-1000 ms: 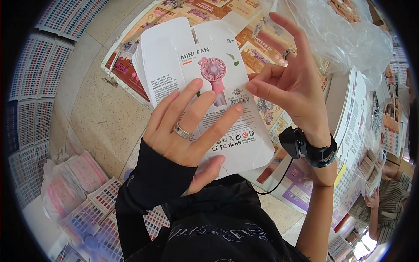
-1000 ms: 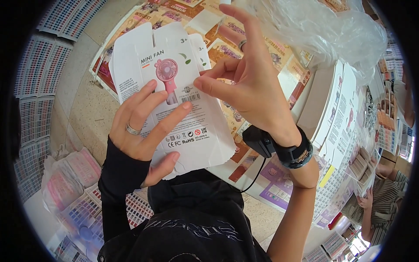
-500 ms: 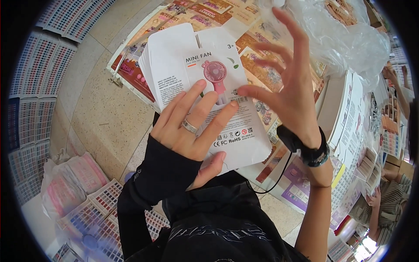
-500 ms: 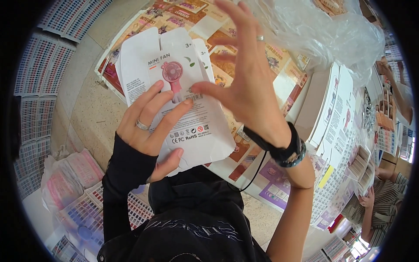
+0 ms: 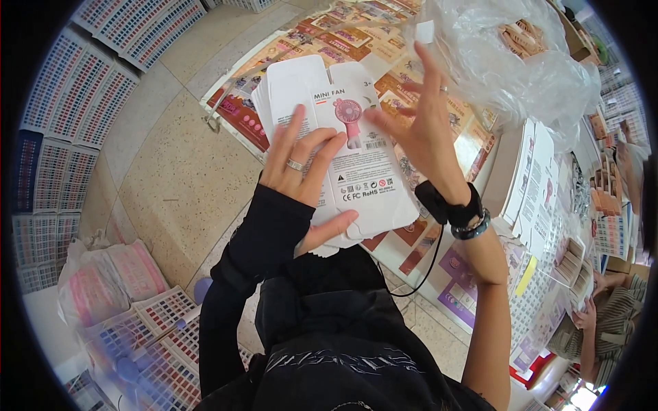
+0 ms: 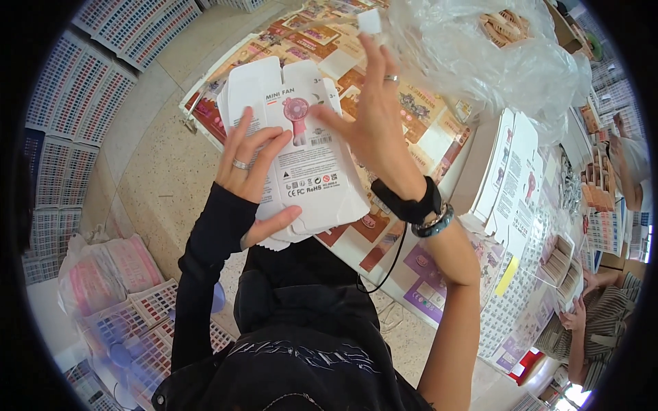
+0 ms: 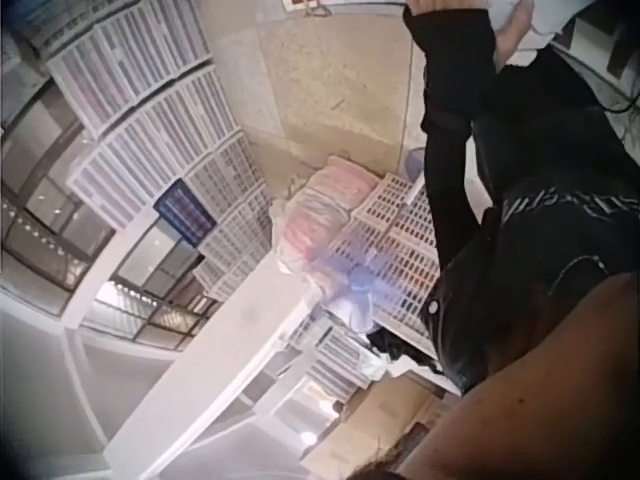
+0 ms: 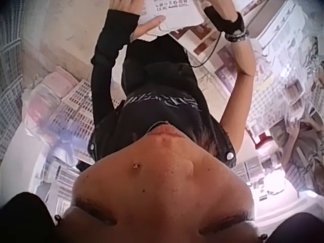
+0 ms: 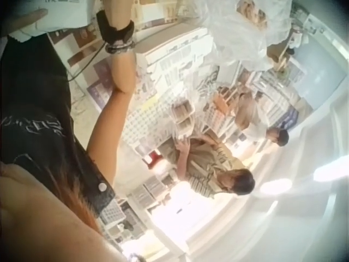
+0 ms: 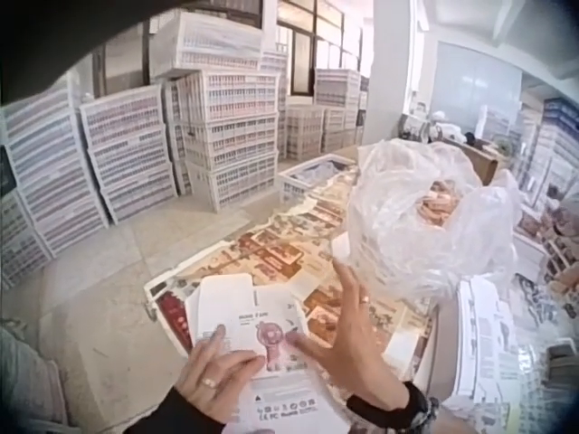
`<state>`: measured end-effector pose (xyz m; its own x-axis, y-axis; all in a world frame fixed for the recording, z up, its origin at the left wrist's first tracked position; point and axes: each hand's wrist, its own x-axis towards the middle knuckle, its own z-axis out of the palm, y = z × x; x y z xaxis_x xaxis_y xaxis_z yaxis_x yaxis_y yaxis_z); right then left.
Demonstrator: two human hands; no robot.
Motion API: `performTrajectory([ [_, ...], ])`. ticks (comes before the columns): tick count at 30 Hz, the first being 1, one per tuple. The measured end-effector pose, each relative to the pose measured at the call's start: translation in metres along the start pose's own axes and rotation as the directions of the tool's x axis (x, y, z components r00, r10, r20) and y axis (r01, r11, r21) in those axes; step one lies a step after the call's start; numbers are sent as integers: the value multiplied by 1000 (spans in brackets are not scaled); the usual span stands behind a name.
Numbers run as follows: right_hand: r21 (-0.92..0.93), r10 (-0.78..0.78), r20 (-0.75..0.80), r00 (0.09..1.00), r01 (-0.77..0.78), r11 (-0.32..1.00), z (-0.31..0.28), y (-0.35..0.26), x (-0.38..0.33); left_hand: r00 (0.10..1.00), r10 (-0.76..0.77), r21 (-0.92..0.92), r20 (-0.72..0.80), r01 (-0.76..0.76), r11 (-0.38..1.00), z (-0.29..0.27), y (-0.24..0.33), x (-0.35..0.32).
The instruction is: Labeling and organizing boxes for portable mini fans in a factory setting.
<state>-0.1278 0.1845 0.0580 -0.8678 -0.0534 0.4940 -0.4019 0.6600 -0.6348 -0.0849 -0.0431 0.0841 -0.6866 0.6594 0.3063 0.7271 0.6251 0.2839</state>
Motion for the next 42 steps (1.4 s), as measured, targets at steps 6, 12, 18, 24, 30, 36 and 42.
performTrajectory([
  [6, 154, 220, 32, 975, -222, 963, -25, -26, -12, 922, -329, -292, -203, 263, 919, 21, -5, -46],
  [12, 111, 140, 164, 976, -159, 981, -36, -61, -38, 822, -464, -375, -330, 337, 864, 23, 16, -60],
  [18, 65, 151, 125, 981, -160, 985, -38, -64, -38, 849, -371, -178, -377, 326, 928, 23, 24, -55],
  [24, -52, 15, 98, 995, -10, 999, -43, -68, -39, 899, -269, -30, -346, 276, 961, 23, 20, -51],
  [30, -7, 218, 122, 968, -218, 976, -57, -53, -26, 932, -196, -100, -305, 173, 980, 15, 12, -47],
  [36, -105, 174, 102, 979, -163, 981, -56, -47, -26, 946, -156, -47, -286, 149, 988, 15, 9, -47],
  [42, 105, 273, 148, 951, -289, 952, -61, -20, -19, 979, -113, -22, -167, 110, 994, 10, 11, -41],
])
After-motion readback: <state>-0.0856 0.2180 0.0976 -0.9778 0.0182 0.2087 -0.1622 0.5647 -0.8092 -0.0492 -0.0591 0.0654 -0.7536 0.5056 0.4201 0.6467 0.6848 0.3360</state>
